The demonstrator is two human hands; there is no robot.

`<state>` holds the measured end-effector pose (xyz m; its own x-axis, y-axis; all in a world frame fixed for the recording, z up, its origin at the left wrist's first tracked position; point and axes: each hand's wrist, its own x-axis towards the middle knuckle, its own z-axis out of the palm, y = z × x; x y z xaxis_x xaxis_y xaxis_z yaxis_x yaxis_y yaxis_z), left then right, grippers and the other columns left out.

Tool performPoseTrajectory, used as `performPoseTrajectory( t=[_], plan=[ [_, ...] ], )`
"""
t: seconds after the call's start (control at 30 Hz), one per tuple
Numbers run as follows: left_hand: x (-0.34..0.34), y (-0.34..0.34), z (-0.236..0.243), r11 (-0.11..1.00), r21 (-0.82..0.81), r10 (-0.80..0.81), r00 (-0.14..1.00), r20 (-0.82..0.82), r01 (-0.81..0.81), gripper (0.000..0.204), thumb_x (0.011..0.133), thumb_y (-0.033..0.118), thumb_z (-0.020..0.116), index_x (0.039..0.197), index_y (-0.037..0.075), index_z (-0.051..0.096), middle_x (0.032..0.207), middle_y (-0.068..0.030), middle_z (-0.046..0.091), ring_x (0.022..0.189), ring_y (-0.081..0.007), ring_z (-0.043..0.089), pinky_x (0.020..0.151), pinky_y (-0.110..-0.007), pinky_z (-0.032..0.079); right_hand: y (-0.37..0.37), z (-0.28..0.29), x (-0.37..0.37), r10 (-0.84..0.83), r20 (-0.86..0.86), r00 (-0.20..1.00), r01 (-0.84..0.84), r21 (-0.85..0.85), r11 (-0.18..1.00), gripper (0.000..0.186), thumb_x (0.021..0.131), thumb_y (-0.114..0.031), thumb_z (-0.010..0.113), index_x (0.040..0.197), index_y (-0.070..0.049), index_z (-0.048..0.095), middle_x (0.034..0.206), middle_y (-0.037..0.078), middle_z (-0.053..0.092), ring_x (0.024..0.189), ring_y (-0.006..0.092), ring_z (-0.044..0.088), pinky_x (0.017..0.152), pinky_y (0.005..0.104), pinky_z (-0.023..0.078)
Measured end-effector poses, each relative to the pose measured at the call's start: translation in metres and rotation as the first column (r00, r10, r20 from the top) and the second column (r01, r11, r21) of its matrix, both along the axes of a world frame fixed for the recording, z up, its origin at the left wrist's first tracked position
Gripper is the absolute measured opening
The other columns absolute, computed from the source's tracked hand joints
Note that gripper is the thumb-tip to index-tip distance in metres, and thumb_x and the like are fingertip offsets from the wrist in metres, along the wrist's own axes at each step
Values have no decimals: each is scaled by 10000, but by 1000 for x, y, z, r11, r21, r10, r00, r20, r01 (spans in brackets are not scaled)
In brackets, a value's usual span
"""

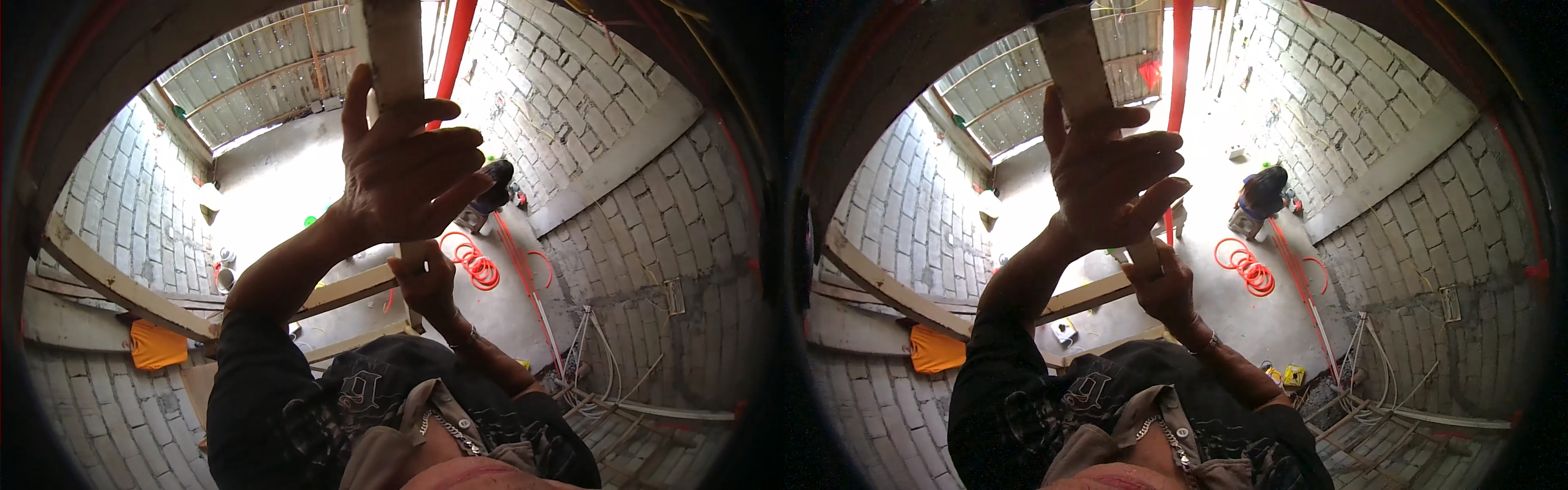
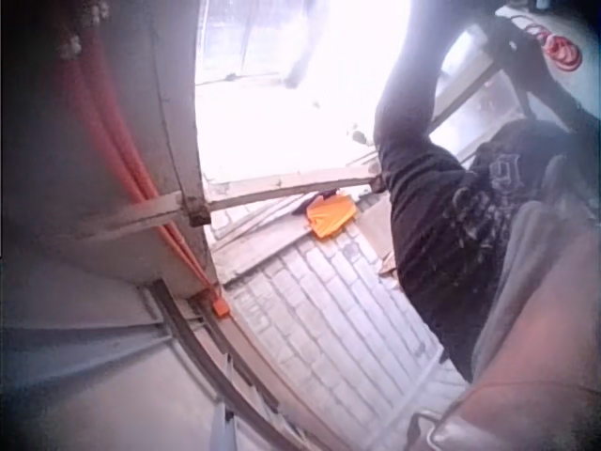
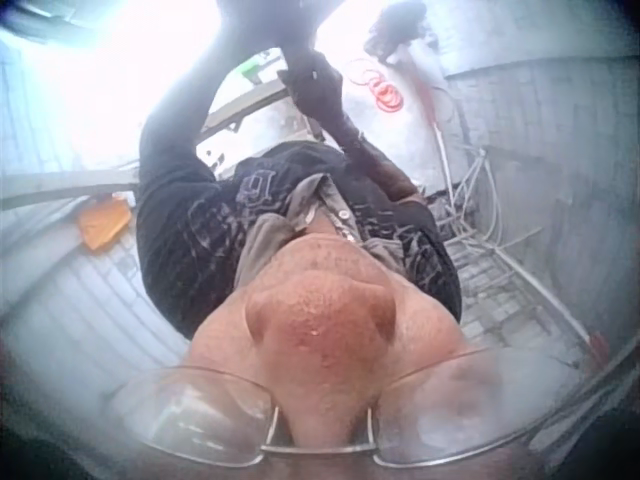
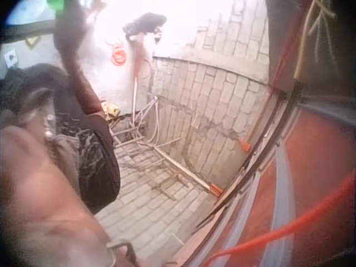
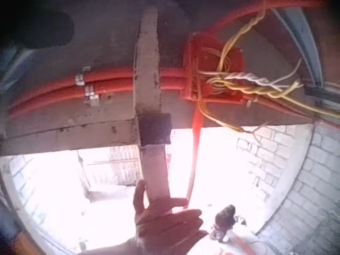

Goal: The person connects electrical wires inside a ceiling junction box using pliers to twist them together and then wrapping the connection with electrical tape.

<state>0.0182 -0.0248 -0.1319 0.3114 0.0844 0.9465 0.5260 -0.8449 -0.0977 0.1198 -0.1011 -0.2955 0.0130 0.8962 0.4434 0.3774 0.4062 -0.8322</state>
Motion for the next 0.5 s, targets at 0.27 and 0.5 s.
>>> performPoseTrajectory(
  t=[0.27, 0.5],
  plan=[
    [-2, -2, 0, 999, -42, -2, 999, -40, 0, 141, 674, 275, 704, 678, 143, 658, 783, 37, 666, 945, -180, 574, 1050, -534, 106, -1, -1, 1, 4, -10, 1000, -5, -31, 999, 483, 722, -216, 728, 1081, 3, 490, 847, 197, 613, 758, 316, 641, 627, 373, 507],
    [1, 9, -2, 1000, 9, 29, 998, -62, -29, 101, 680, 241, 715, 704, 169, 649, 822, 59, 649, 944, -176, 567, 1032, -532, 137, 3, 1, 2, -34, 26, 999, 34, -2, 999, 465, 721, -186, 720, 1076, 9, 491, 852, 199, 611, 769, 310, 637, 635, 377, 504]
  ],
)
